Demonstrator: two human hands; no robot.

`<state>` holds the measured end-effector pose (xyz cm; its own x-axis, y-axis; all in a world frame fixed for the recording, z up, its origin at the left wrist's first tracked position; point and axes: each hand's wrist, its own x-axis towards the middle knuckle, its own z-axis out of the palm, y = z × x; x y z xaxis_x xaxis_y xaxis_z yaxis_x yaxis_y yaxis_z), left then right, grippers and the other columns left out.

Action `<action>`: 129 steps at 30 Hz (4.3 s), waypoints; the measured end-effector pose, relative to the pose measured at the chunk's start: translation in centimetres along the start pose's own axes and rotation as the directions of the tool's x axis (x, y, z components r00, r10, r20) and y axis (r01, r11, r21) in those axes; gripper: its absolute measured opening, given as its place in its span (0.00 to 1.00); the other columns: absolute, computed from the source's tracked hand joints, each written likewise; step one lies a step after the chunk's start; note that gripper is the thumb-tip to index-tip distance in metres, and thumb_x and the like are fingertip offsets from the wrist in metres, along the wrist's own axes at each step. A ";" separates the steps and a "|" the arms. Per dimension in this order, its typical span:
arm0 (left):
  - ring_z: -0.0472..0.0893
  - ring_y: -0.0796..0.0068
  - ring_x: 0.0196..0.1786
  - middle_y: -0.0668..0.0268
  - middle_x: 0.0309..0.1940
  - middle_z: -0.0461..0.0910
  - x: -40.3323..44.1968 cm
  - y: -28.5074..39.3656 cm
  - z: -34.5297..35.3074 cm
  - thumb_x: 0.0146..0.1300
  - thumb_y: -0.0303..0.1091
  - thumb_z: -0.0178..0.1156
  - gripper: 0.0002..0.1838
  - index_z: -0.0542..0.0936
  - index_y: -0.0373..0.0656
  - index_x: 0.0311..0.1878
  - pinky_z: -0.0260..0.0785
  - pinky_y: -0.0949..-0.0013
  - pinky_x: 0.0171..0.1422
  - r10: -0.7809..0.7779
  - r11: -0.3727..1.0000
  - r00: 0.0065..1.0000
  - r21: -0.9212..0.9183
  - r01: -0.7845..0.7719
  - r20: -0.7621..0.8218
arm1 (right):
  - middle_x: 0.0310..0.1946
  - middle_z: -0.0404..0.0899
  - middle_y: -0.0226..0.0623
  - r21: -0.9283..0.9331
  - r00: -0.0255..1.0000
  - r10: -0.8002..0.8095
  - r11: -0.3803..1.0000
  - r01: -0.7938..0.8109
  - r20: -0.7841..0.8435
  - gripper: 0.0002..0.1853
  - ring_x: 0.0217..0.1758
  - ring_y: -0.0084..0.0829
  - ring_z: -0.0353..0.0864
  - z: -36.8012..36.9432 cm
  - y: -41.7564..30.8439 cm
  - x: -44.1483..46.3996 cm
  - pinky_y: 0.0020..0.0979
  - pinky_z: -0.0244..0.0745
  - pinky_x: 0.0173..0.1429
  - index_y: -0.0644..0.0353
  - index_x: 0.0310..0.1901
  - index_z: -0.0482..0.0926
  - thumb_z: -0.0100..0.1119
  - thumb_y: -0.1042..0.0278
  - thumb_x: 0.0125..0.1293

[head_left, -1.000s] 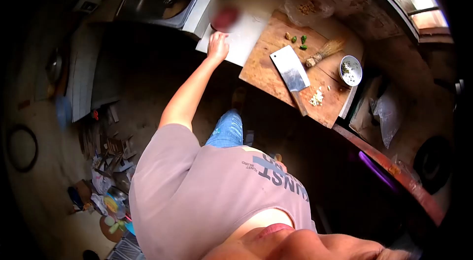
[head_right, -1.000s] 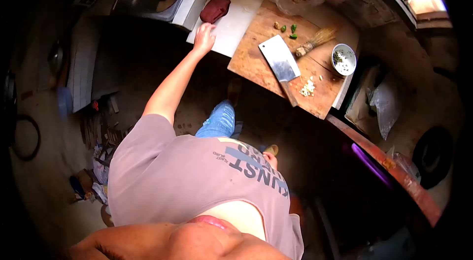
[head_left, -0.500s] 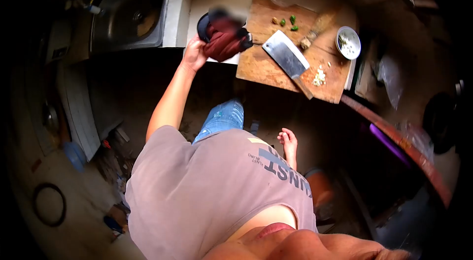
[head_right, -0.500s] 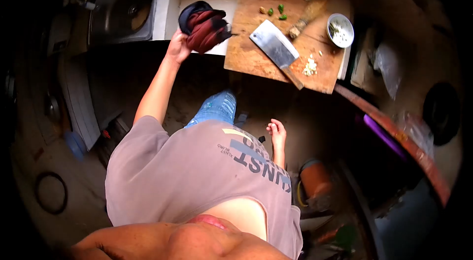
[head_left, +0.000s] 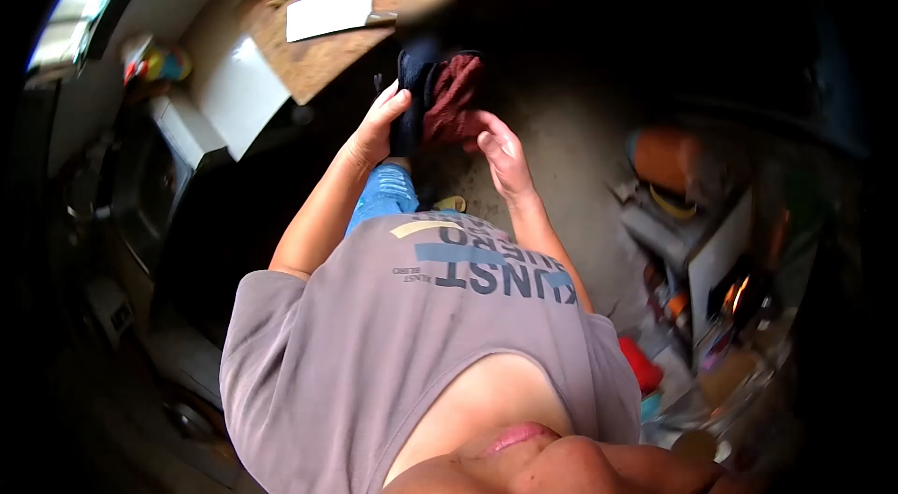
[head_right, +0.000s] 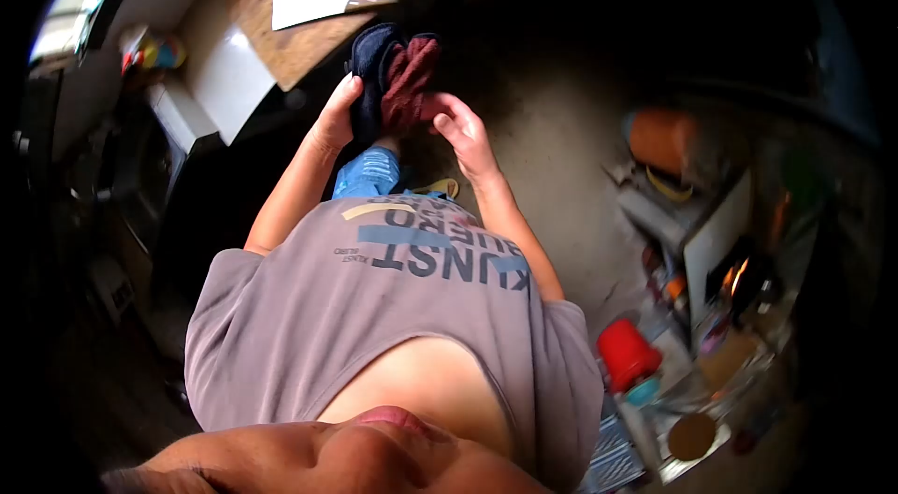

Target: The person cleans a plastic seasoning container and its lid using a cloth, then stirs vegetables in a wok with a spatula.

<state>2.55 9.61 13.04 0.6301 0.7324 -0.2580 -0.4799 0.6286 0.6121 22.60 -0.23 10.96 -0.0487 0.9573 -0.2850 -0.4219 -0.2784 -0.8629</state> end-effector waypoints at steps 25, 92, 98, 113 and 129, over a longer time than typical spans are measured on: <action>0.72 0.69 0.61 0.58 0.59 0.75 -6.6 -45.2 42.9 0.72 0.54 0.46 0.32 0.68 0.32 0.64 0.58 0.69 0.70 -0.765 0.481 0.545 0.867 0.129 0.343 | 0.29 0.73 0.31 -0.399 -0.413 -0.344 0.915 0.052 -0.843 0.13 0.33 0.25 0.70 -29.6 12.5 -55.5 0.27 0.68 0.41 0.67 0.39 0.76 0.56 0.63 0.67; 0.79 0.68 0.45 0.59 0.46 0.75 -2.5 -188.5 133.6 0.65 0.34 0.58 0.19 0.71 0.35 0.55 0.77 0.65 0.49 -0.735 0.415 0.635 0.898 0.145 0.237 | 0.27 0.77 0.48 -0.339 -0.305 -0.585 0.739 -0.583 -0.751 0.14 0.30 0.42 0.80 -145.6 -8.7 -168.1 0.34 0.73 0.36 0.60 0.31 0.74 0.60 0.59 0.48; 0.79 0.68 0.46 0.60 0.47 0.75 0.1 -197.4 135.3 0.63 0.34 0.60 0.20 0.70 0.38 0.55 0.79 0.61 0.43 -0.627 0.225 0.779 0.951 0.214 -0.027 | 0.26 0.77 0.48 -0.439 -0.152 -0.654 0.643 -0.628 -0.741 0.14 0.29 0.43 0.79 -155.3 -10.5 -169.4 0.34 0.73 0.35 0.60 0.30 0.74 0.60 0.59 0.47; 0.81 0.61 0.40 0.55 0.36 0.80 -1.0 -198.5 135.2 0.52 0.37 0.68 0.18 0.75 0.35 0.40 0.76 0.61 0.41 -0.326 0.110 0.944 0.994 -0.020 0.055 | 0.14 0.69 0.43 -0.534 -0.038 -0.539 0.840 -0.098 -0.841 0.15 0.18 0.52 0.70 -158.8 -14.6 -169.6 0.43 0.65 0.24 0.60 0.18 0.68 0.60 0.58 0.41; 0.80 0.70 0.42 0.58 0.47 0.73 -13.9 -186.1 135.2 0.48 0.16 0.69 0.53 0.49 0.53 0.74 0.80 0.68 0.42 -0.617 0.314 0.757 0.949 -0.013 0.215 | 0.24 0.76 0.42 -0.300 -0.160 -0.287 0.952 0.065 -0.944 0.13 0.28 0.48 0.74 -144.3 -1.8 -170.1 0.44 0.67 0.32 0.53 0.16 0.73 0.64 0.60 0.25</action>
<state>165.65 -152.92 3.72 0.9042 0.1100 -0.4127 0.4206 -0.0610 0.9052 162.26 -173.88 0.77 0.9840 -0.1472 -0.1009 -0.1328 -0.2264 -0.9649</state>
